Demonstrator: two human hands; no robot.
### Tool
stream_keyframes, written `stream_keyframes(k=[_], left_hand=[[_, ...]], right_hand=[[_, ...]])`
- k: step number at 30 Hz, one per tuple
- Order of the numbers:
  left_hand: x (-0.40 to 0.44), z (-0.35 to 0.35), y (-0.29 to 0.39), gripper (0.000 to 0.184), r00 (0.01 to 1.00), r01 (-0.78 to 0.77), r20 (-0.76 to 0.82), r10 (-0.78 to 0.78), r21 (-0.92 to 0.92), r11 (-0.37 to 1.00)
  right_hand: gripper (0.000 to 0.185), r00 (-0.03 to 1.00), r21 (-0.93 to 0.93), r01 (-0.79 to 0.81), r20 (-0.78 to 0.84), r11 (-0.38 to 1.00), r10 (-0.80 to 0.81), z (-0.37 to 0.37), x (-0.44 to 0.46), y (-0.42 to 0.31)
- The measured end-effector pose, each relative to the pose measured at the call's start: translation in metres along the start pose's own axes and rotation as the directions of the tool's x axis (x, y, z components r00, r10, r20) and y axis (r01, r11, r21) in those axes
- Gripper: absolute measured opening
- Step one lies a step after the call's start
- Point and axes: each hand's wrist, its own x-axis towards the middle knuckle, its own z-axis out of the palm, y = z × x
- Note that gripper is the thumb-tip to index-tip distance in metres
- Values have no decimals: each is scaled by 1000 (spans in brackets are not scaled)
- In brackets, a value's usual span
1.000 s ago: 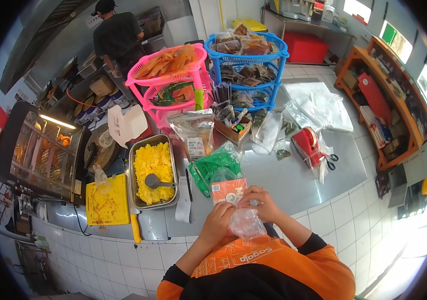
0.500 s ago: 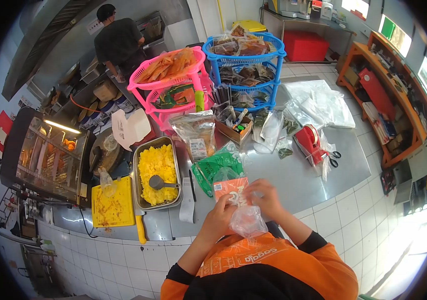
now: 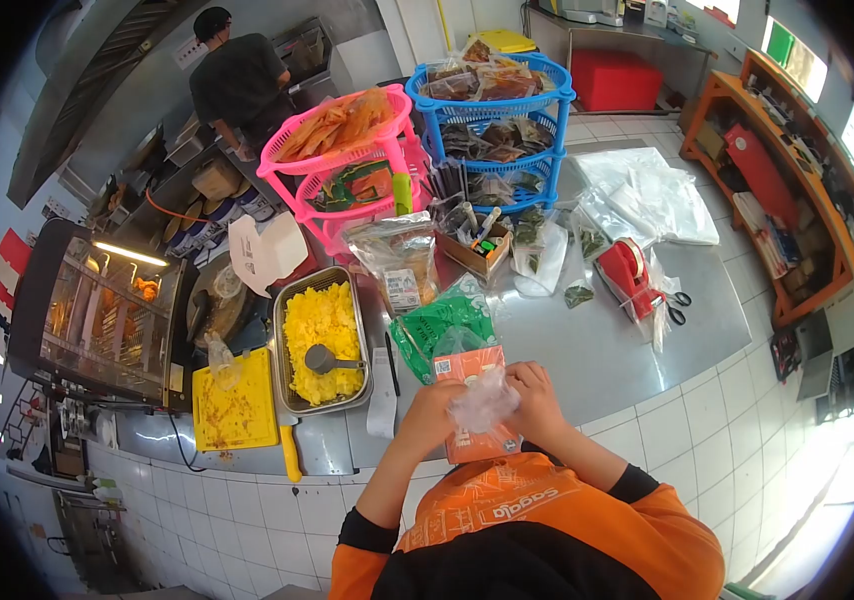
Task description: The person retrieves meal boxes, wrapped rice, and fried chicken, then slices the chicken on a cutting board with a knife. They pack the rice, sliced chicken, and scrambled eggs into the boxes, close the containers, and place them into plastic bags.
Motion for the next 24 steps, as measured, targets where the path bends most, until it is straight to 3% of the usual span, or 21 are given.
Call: stream_keyframes(k=[2,5,8,10,14,19,22,24], left_hand=[[6,-8,-4,21,987,154,65,-146,-145,977],[24,-22,3,18,922,339,218,-321,-51,939],[40,-21,-19,27,946,235,264,-190,-151,960],[40,-25,-7,38,950,259,221,-220,-166,952],[44,-25,-24,53,924,302,310,-226,-225,926],[48,-21,-39,52,914,301,346,-214,-222,927],[54,-24,-36,53,890,322,381,-250,-136,937],[58,-22,-40,53,871,341,413,-265,-122,932]], right_hand=[[23,997,-29,72,17,997,-72,1,-6,-12],[21,968,-2,223,118,975,-222,3,-10,-29],[18,961,-114,254,142,960,-238,11,-3,-44],[16,957,-175,264,170,948,-235,15,0,-42],[19,943,-165,245,268,955,-196,11,10,-48],[22,924,-145,209,352,967,-147,13,19,-53],[21,964,-223,125,259,967,-64,24,15,-57],[21,960,-276,177,260,945,-104,29,15,-58]])
